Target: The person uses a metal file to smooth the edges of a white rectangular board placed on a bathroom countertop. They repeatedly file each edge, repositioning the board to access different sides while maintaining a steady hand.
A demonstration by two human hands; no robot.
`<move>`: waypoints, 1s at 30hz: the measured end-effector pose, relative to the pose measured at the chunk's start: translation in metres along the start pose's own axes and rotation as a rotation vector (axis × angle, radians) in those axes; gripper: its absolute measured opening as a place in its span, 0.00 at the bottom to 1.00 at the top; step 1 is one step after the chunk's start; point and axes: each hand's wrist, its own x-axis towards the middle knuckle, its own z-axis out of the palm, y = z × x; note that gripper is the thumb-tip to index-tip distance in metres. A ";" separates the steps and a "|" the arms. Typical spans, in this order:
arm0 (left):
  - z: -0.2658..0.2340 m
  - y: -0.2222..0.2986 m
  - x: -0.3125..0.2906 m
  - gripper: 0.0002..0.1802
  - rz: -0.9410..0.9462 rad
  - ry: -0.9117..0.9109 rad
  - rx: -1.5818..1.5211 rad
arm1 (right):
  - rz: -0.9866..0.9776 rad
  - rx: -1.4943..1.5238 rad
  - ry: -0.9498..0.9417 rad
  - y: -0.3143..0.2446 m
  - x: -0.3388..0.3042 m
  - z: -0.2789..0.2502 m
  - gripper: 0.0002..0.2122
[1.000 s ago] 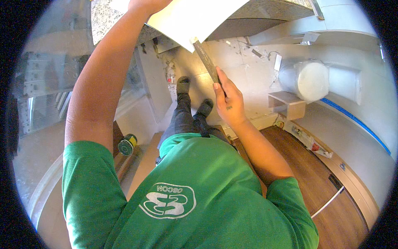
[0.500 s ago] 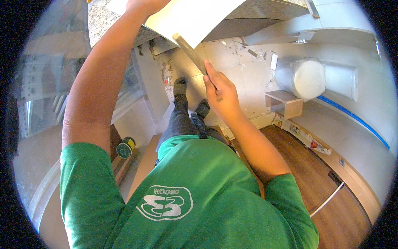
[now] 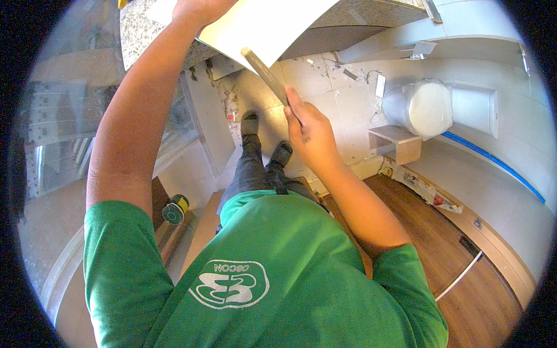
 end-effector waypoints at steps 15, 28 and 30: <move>0.006 -0.002 0.001 0.47 0.015 0.043 -0.004 | 0.015 0.063 0.057 -0.001 0.023 0.004 0.20; 0.006 -0.002 -0.001 0.46 0.025 0.058 -0.015 | 0.025 0.004 -0.094 -0.002 -0.037 -0.026 0.31; 0.005 -0.002 0.000 0.46 0.016 0.051 0.002 | 0.016 0.004 -0.089 0.002 -0.030 -0.020 0.31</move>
